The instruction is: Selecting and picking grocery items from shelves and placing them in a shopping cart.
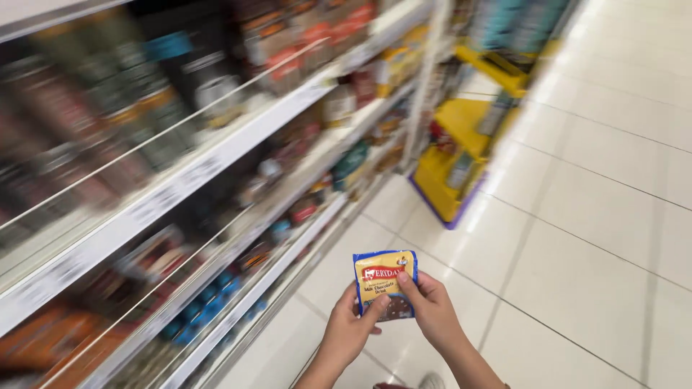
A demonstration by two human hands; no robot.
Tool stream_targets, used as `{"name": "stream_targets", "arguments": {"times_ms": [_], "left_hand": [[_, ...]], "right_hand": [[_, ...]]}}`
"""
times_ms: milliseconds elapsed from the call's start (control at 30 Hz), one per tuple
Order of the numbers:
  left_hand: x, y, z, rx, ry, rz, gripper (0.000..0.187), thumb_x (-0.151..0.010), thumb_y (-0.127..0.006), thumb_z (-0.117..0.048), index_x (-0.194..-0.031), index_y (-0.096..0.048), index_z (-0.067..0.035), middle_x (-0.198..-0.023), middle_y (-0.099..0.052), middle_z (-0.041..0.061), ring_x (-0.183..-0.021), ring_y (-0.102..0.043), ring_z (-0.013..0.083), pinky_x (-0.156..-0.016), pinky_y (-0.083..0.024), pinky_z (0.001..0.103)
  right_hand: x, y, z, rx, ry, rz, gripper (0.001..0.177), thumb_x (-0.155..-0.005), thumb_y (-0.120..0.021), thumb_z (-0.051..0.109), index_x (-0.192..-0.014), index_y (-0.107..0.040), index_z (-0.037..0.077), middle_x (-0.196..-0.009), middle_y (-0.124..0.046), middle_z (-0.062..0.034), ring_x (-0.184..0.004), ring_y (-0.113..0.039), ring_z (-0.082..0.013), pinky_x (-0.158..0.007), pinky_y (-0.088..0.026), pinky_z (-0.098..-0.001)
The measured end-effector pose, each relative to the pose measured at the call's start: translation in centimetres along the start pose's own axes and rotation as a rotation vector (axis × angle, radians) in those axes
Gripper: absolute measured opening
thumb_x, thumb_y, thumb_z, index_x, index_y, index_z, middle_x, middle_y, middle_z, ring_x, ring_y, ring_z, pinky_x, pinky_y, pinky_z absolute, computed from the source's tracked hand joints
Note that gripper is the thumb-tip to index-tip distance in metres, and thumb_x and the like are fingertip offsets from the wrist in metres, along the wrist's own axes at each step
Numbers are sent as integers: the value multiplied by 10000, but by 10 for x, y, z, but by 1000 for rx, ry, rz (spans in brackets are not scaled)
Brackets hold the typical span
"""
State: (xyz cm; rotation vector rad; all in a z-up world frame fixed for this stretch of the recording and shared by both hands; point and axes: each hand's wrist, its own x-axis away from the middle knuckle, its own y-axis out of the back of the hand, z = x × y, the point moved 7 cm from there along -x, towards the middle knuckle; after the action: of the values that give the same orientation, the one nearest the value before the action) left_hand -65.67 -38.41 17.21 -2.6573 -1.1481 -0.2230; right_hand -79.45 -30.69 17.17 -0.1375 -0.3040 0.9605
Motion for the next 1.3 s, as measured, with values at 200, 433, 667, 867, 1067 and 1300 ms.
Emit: {"name": "stream_targets", "arguments": {"times_ms": [200,433,667,867,1067,1300], "left_hand": [[-93,-183,25,-13,41,381,412,-873,-776,-214,-1236,-669,-51,-1017,-774,36,-812,-739,110,-630,-617,274],[-181,-385,51,14,124,645,415,-865,-771,-142,-1239,-666,6,-1020,-788,78,-787,-752,126,-649,-643,291],[-307,-510,92,-44,228,736,445,-839,-797,-111,-1245,-670,20,-1006,-801,114,-788,-770,146,-616,-636,296],[-472,-606,67,-66,237,703,538,-818,-815,-81,-1310,-612,-4,-994,-789,145,-746,-778,176,-529,-599,307],[-668,-734,30,26,104,705,471,-826,-808,-44,-1113,-436,-60,-945,-734,157,-735,-775,217,-489,-598,327],[-795,-897,-83,-30,73,882,253,-902,-700,-80,-1108,-555,-67,-1054,-667,71,-799,-753,154,-568,-642,298]], "right_hand": [[-4,206,43,-38,69,-320,381,-966,-605,307,-1063,-746,-33,-888,-798,-118,-748,-737,-142,-664,-602,-296],[4,387,102,-115,73,-600,405,-964,-595,331,-1083,-735,-30,-885,-789,-94,-739,-729,-132,-656,-615,-295],[-64,524,117,-112,-1,-734,424,-955,-592,359,-1035,-753,-25,-862,-803,-111,-742,-724,-125,-675,-591,-276],[-200,643,155,-86,4,-709,461,-976,-586,386,-982,-755,-43,-800,-772,-84,-704,-689,-103,-640,-559,-256],[-347,755,250,-115,-29,-728,471,-924,-625,410,-1250,-657,71,-906,-733,-31,-754,-656,-98,-628,-523,-270],[-471,903,327,-7,148,-767,566,-845,-758,118,-1368,-558,36,-1046,-784,-83,-900,-753,-144,-753,-603,-284]]}}
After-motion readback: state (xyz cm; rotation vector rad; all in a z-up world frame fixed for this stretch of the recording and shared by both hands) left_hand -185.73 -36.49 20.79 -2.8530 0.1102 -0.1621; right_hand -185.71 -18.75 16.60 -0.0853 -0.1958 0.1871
